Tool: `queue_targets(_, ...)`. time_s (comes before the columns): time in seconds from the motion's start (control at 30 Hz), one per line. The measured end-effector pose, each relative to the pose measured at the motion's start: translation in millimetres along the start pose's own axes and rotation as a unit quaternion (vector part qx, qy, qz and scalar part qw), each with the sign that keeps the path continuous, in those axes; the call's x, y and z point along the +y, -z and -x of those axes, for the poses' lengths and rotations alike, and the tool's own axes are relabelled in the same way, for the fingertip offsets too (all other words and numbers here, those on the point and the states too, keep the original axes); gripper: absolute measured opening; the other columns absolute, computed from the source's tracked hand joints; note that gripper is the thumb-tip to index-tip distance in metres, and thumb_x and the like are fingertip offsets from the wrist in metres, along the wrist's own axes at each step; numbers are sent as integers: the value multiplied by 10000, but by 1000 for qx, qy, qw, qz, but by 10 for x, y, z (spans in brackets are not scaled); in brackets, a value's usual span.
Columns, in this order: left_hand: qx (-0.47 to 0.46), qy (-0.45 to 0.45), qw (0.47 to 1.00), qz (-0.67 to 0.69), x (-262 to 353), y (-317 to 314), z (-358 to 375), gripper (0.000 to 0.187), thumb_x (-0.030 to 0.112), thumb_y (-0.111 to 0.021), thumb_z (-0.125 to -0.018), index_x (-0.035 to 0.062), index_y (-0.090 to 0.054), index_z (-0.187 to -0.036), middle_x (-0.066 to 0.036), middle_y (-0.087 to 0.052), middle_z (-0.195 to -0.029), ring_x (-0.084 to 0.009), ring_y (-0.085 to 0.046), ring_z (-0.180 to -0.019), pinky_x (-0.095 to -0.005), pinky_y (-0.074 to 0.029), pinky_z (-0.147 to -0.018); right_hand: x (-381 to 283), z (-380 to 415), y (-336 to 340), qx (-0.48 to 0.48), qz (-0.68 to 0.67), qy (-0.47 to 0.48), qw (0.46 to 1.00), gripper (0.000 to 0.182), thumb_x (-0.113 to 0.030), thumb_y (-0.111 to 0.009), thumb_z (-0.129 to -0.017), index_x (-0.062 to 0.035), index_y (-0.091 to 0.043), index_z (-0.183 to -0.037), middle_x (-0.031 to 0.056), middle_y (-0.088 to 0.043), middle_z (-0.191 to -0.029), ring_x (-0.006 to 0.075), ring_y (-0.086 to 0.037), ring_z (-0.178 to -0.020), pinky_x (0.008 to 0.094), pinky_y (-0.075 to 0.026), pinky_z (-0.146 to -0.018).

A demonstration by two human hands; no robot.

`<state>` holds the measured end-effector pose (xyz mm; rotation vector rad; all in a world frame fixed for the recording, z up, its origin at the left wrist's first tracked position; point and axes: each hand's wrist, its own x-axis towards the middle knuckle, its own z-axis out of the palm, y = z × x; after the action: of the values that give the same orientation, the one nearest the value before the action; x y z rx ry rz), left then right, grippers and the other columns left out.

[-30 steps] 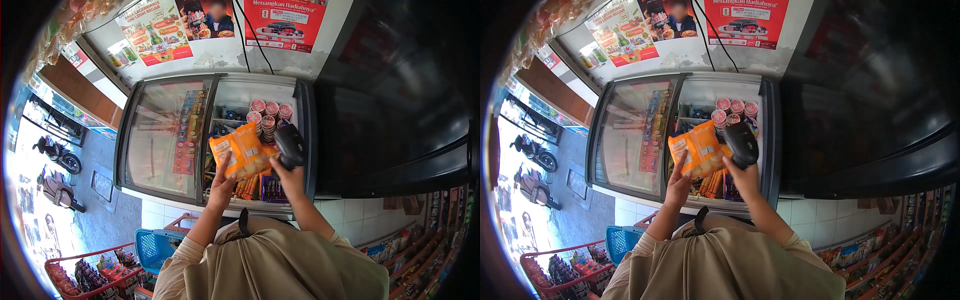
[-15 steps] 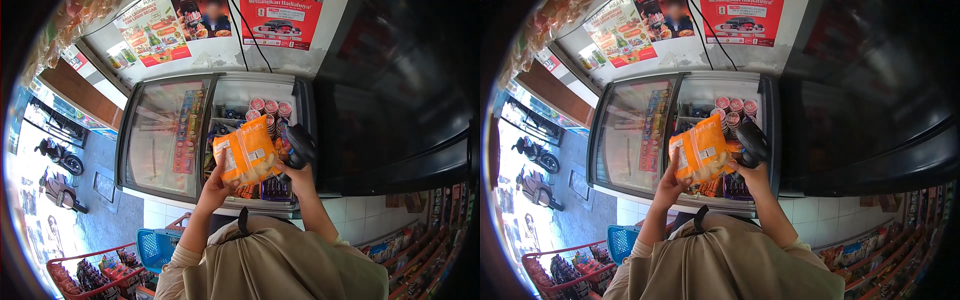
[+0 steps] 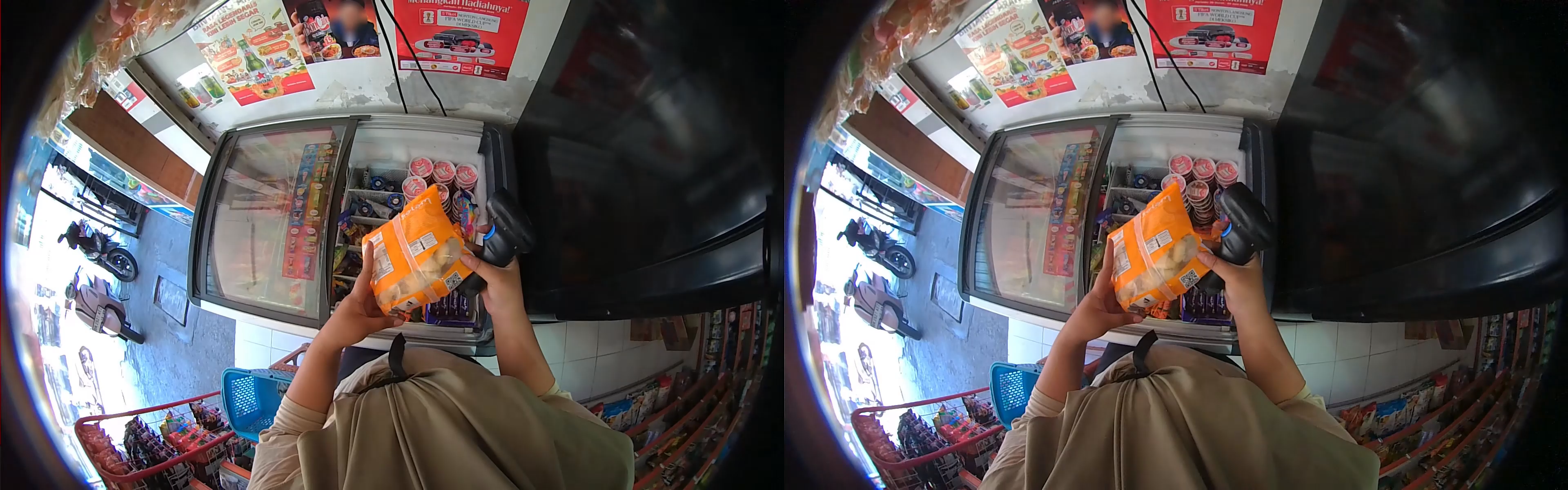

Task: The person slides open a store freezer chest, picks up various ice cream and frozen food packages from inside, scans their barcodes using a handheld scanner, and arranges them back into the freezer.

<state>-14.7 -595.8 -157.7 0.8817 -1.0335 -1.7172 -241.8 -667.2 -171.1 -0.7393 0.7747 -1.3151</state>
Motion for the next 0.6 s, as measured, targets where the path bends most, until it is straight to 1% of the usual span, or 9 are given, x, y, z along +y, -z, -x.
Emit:
queue_targets(0.1, -42, 40, 998, 15, 87, 12, 28, 1184, -272, -545, -655, 278, 175, -1417, -113, -124, -1496, -217, -363, -1275, -316, -448, -907, -79, -9, 26, 9, -15, -51, 999, 516, 82, -683, -703, -75, -492, -1156, 88, -604, -1005, 175, -588, -964, 308, -465, -864)
queue_targets(0.2, -98, 34, 994, 45, 128, 57, 44, 1184, -247, -561, -690, 317, 197, -1404, -130, -232, -1452, -209, -448, -1187, -323, -476, -867, -144, -18, 79, 1, -5, -97, 995, 503, 79, -705, -682, -63, -534, -1134, 56, -612, -1031, 161, -584, -992, 308, -451, -886)
queue_targets(0.3, -64, 63, 994, 55, 100, 156, 55, 1181, -234, -576, -693, 312, 192, -1405, -156, -292, -1425, -217, -502, -1132, -334, -489, -854, -155, -17, 63, 18, -16, -98, 995, 494, 69, -709, -684, -63, -540, -1129, 59, -611, -1036, 158, -586, -976, 307, -453, -879)
queue_targets(0.37, 69, 83, 989, 97, -118, 301, 61, 1155, -215, -604, -691, 266, 144, -1427, -173, -358, -1386, -227, -536, -1083, -347, -491, -864, -148, -17, 67, 28, -36, -102, 994, 485, 68, -706, -688, -66, -543, -1125, 57, -611, -1033, 156, -587, -970, 305, -453, -877)
queue_targets(0.4, 93, 96, 982, 131, -198, 283, 86, 897, -75, -641, -764, 140, -86, -1435, -171, -425, -1324, -210, -566, -1029, -335, -493, -869, -139, -17, 67, 36, -55, -106, 992, 477, 68, -704, -691, -70, -547, -1121, 54, -612, -1029, 154, -587, -963, 303, -454, -874)
queue_targets(0.43, 93, 96, 982, 130, -302, 277, 98, 897, -75, -641, -764, 140, -86, -1435, -171, -425, -1324, -210, -566, -1029, -335, -493, -869, -117, -14, 66, 37, -57, -106, 992, 477, 68, -704, -691, -70, -547, -1121, 54, -612, -1029, 154, -587, -963, 303, -454, -874)
queue_targets(0.5, 70, 186, 932, 303, -526, 275, 85, 556, 115, -612, -855, 46, -317, -1322, -151, -507, -1215, -187, -586, -987, -317, -497, -864, -56, -12, 62, 28, -52, -88, 994, 462, 69, -698, -699, -78, -552, -1112, 47, -610, -1030, 152, -586, -966, 298, -453, -875)
queue_targets(0.53, 70, 187, 932, 302, -616, 263, 65, 556, 115, -612, -855, 46, -317, -1322, -151, -507, -1215, -187, -586, -987, -317, -497, -864, -36, -11, 60, 29, -52, -88, 994, 462, 69, -698, -699, -78, -552, -1112, 47, -610, -1030, 152, -586, -966, 298, -453, -875)
queue_targets(0.6, 24, 213, 922, 321, -770, 229, 29, 415, 274, -541, -910, 27, -429, -1224, -115, -558, -1110, -172, -588, -973, -308, -492, -872, -12, -7, 66, 31, -24, -79, 996, 455, 73, -696, -701, -85, -557, -1105, 40, -608, -1035, 149, -582, -976, 297, -449, -885)
